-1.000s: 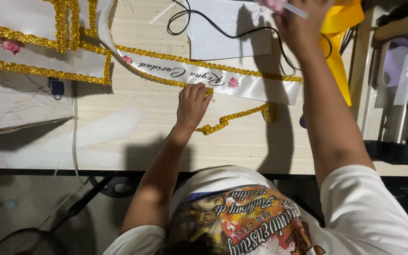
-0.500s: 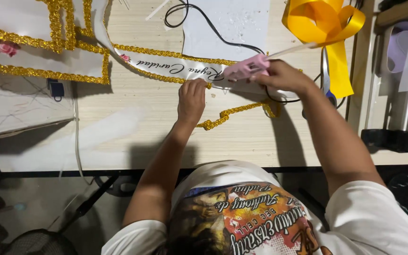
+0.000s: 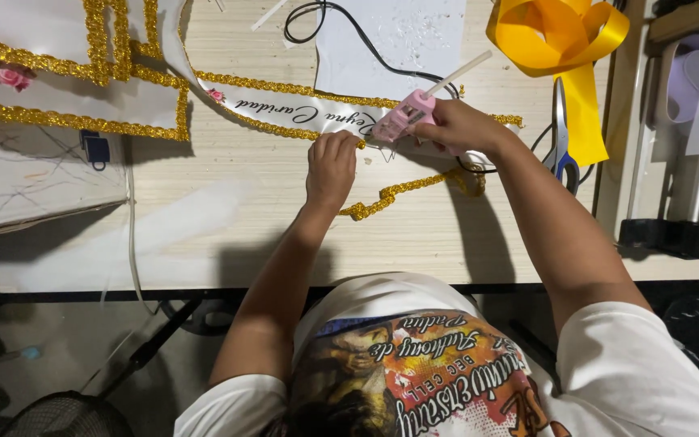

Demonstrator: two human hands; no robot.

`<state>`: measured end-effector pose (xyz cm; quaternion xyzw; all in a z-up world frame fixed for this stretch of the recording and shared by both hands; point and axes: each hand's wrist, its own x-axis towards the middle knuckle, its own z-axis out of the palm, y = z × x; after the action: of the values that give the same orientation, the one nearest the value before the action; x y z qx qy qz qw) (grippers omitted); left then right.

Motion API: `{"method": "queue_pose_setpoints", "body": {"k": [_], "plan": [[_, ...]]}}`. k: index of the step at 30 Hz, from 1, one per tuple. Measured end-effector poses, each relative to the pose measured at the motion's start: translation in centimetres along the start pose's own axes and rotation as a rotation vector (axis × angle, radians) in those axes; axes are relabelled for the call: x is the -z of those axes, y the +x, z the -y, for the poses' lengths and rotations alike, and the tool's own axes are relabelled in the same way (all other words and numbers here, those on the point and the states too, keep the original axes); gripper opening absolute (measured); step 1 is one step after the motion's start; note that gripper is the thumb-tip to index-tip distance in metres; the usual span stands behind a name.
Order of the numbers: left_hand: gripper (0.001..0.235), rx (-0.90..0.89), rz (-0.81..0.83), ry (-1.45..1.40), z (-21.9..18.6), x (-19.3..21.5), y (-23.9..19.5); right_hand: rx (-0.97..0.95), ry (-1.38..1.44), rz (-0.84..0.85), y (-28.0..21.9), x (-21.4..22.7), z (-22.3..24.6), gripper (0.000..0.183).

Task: The person decorates a white satin sash with a gold glitter trim. They use a hot glue gun to apply adhesive to the sash and press the trim along the edges, smoothing it down with their fingers to secure it in place.

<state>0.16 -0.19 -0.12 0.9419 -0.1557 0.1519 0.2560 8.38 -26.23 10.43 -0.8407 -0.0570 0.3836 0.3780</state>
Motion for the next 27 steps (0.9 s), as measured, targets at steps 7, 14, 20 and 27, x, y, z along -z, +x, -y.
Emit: {"method": "queue_pose_setpoints", "body": {"k": [7,14,20,27], "plan": [[0.026,-0.009,0.009,0.0,0.2,-0.3,-0.2,-0.08,-0.107,0.002,0.7,-0.2,0.7,0.041],[0.025,-0.013,-0.012,-0.008,0.0,0.1,0.0,-0.078,-0.152,-0.004,0.5,-0.4,1.4,0.042],[0.026,-0.017,-0.018,-0.003,0.1,-0.1,0.0,-0.085,-0.183,-0.018,0.7,-0.6,0.9,0.042],[0.026,-0.018,-0.027,-0.007,0.3,-0.3,-0.1,-0.126,-0.197,-0.026,0.5,-0.5,1.1,0.043]]}}
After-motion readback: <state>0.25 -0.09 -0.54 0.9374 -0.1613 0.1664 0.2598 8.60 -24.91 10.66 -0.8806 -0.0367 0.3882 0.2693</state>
